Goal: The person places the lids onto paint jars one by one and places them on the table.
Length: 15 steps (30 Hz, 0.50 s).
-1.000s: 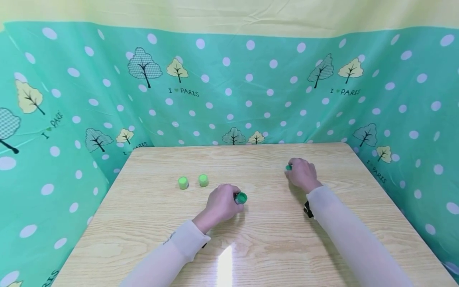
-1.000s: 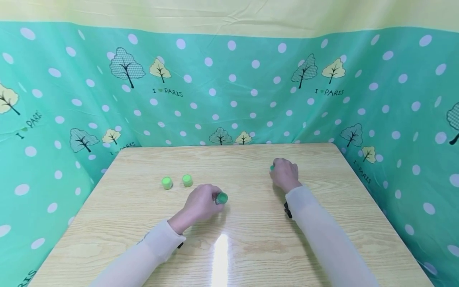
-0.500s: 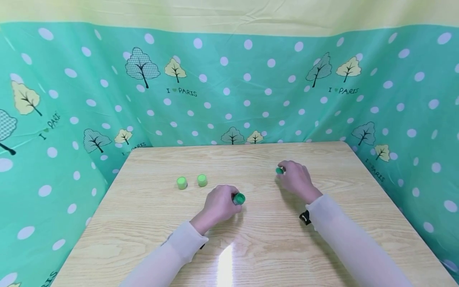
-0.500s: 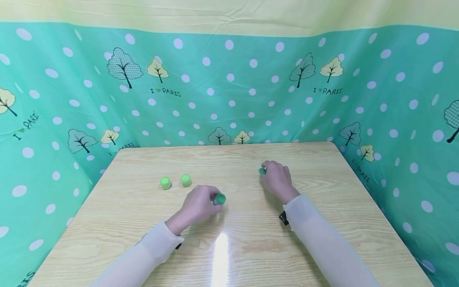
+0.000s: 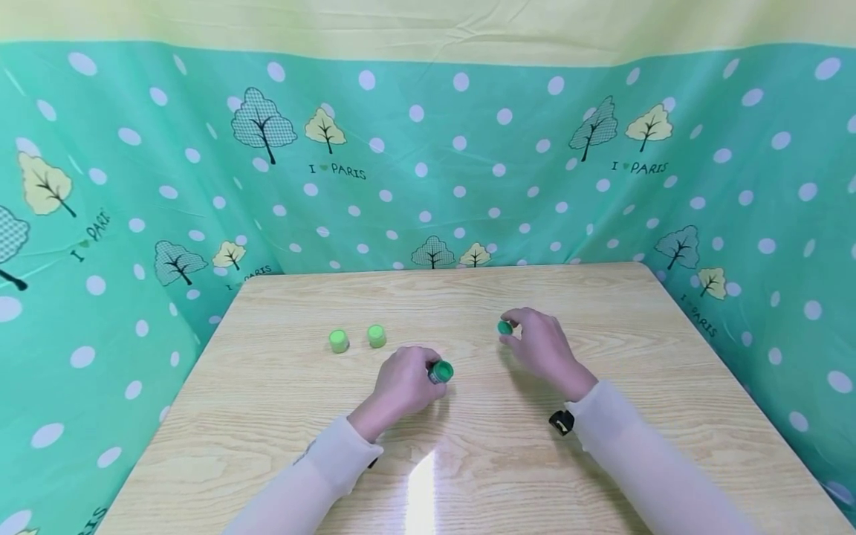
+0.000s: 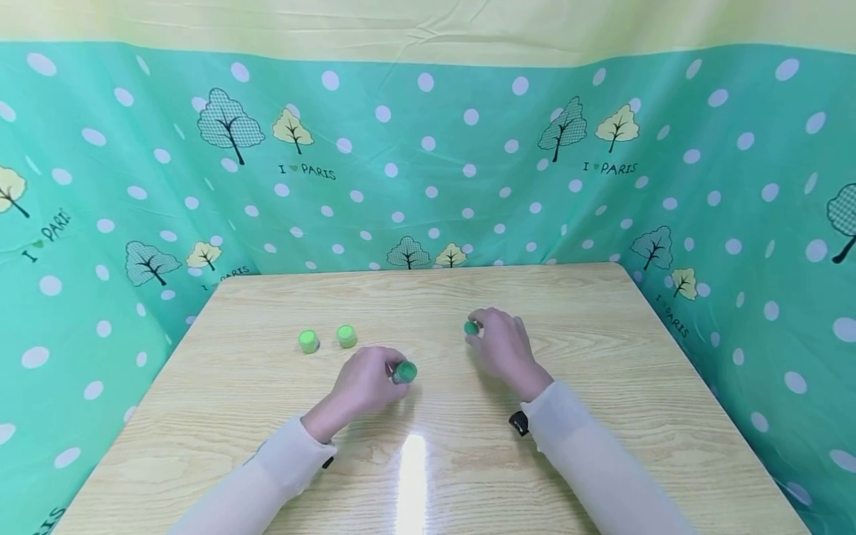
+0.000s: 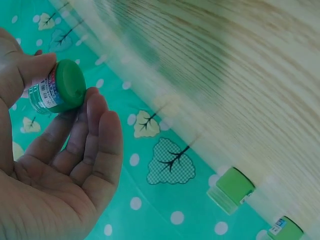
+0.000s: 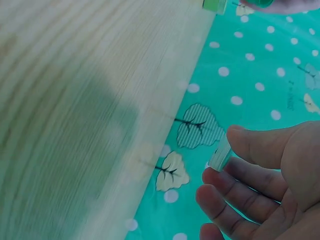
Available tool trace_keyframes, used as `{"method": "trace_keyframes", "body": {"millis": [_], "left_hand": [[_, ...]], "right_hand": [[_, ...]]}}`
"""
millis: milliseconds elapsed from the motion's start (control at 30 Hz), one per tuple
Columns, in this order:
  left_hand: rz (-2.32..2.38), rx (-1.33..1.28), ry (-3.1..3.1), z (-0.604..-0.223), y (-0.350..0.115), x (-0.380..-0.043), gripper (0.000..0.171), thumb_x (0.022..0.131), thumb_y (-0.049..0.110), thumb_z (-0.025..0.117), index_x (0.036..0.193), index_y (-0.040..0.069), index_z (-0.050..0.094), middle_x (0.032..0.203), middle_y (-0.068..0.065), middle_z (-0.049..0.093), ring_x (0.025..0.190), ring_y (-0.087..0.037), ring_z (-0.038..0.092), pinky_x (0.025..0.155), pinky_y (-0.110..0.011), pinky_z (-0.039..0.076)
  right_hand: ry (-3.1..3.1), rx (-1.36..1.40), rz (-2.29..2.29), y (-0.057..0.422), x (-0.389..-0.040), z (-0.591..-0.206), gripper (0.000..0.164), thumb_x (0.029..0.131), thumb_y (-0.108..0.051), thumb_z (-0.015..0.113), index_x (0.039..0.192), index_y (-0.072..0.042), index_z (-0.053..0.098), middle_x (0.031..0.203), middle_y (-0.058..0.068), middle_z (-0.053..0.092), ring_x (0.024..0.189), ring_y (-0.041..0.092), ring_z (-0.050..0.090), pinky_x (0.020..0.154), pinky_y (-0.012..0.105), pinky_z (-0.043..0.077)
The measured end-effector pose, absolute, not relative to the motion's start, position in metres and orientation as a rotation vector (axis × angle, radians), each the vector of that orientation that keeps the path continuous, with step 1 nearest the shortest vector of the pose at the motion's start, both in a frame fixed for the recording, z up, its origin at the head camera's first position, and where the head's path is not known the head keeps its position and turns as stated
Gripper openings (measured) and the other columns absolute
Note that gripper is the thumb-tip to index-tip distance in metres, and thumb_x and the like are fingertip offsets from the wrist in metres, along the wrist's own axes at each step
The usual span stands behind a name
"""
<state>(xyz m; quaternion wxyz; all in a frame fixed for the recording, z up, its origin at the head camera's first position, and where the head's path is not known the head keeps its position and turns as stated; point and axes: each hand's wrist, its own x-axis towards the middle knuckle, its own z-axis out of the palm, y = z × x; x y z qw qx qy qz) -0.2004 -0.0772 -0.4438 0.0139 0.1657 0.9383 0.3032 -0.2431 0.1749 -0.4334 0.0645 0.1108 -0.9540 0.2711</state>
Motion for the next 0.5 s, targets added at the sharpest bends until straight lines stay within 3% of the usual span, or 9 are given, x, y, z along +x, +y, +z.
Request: {"method": "trace_keyframes", "body": {"millis": [500], "left_hand": [[0.947, 0.516, 2.998, -0.44, -0.081, -0.199, 0.014, 0.075, 0.009, 0.082, 0.087, 0.015, 0.077, 0.08, 0.007, 0.068, 0.069, -0.01, 0.057, 0.061, -0.028, 0.049]], "right_hand": [[-2.797, 0.457, 0.872, 0.159, -0.213, -0.434, 0.034, 0.089, -0.017, 0.081, 0.121, -0.008, 0.073, 0.108, 0.003, 0.07, 0.091, 0.025, 0.063, 0.074, 0.037, 0.053]]}}
